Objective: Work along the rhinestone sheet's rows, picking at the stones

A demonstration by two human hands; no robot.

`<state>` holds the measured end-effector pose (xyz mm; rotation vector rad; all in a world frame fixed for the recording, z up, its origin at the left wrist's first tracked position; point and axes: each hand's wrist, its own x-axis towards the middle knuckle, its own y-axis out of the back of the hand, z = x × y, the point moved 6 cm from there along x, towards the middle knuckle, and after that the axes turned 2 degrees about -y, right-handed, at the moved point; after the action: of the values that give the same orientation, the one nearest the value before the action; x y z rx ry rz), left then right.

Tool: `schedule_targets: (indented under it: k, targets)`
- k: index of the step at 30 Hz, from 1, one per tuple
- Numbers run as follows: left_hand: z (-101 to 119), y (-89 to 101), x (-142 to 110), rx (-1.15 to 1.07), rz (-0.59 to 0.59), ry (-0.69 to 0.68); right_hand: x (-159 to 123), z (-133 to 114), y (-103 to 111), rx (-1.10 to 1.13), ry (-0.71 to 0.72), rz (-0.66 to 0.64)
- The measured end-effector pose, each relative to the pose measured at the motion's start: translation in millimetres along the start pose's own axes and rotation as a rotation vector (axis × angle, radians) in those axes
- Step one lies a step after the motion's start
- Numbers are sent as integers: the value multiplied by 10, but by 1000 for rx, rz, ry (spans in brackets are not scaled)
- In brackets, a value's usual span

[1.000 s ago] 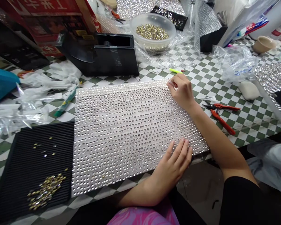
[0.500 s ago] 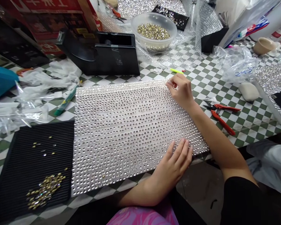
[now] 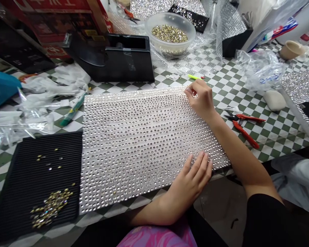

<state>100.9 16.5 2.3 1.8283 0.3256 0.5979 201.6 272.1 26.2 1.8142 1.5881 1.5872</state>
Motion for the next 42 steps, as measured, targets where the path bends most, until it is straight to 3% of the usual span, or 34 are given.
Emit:
schedule_targets:
  k: [3,9,21,28,30,37,42]
  targets:
    - [-3,9,6,-30,35,27,18,-46,23,-3,3,36]
    - [-10,3,10,-49,47,37,29,-52,-101,-3,3,-47]
    - [-22,12,8,-53,40,42,3,-58,-116,-36,22,-59]
    - [6,0,10,-6,26,21,175,-273,385,-54,-1,119]
    - [-1,10,12,-5,13,12,231,-351,421,-38,18,131]
    - [-25,34,16,-24,11,12,131,-235,-89,-6,45,-15]
    - [-32,31,12,-12,-8,0,51,-139,-157,-11,78,-2]
